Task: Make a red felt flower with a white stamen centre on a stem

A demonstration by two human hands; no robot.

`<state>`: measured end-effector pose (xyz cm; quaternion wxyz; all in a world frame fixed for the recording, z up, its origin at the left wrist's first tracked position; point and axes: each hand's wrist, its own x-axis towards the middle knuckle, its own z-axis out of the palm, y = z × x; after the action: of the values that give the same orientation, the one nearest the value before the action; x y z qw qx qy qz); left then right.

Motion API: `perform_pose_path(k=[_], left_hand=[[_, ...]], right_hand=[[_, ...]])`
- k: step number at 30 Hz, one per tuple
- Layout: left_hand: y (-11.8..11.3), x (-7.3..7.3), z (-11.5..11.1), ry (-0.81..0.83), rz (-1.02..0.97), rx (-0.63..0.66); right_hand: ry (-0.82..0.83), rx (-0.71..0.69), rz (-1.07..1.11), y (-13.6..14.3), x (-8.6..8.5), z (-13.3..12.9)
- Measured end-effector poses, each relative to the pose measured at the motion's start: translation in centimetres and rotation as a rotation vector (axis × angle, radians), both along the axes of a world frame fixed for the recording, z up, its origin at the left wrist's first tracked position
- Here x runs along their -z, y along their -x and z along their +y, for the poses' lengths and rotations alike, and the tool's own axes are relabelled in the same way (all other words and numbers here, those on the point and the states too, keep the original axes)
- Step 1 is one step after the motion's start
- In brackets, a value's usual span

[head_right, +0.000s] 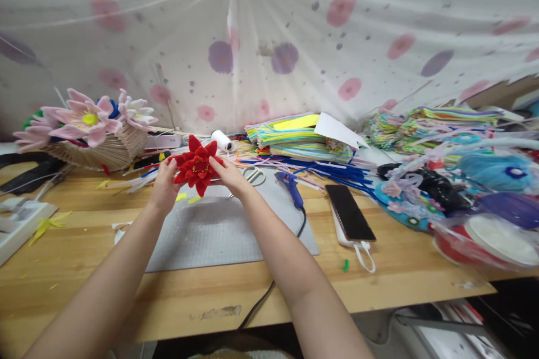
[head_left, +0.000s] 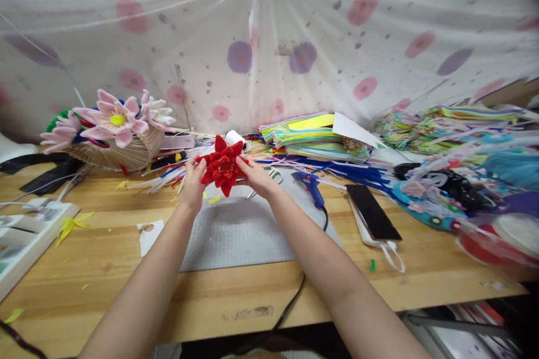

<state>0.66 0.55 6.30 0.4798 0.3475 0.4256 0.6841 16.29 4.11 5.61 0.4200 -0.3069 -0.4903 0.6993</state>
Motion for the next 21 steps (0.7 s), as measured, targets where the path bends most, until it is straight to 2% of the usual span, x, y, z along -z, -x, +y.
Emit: perform_pose_path(k=[3, 7, 9, 12, 14, 16, 18, 21], left_hand=[[-0.2, 0.2, -0.7, -0.012, -0.105, 0.009], [-0.7, 0.6, -1.7, 0.146, -0.308, 0.014], [-0.8, 0.9, -2.1, 0.187, -0.412, 0.021], [-0.5, 1.5, -2.8, 0.173, -0.504, 0.029], [0.0, 1.8, -3.2, 0.133, -0.524, 0.032], [0.5, 2.1, -3.5, 0.090, -0.519, 0.032], [0.9, 2.2, -3.7, 0.088, -0.494, 0.049], [1.5, 2.4, -3.7, 0.189, -0.425, 0.097]], right_hand=[[-0.053, -0.013, 0.048, 0.1, 0.1, -0.5], [-0.223, -0.087, 0.040, -0.3, -0.1, -1.4], [-0.245, -0.137, 0.036, -0.5, -0.1, -1.4], [-0.093, -0.100, 0.062, -0.5, -0.1, -1.1], [0.065, -0.041, 0.005, 0.0, 0.0, -1.1], [0.144, -0.021, -0.059, 0.8, 0.0, -1.3], [0.124, -0.039, -0.041, 1.7, -0.2, -1.7], [0.033, -0.060, 0.027, 2.4, -0.7, -1.8]])
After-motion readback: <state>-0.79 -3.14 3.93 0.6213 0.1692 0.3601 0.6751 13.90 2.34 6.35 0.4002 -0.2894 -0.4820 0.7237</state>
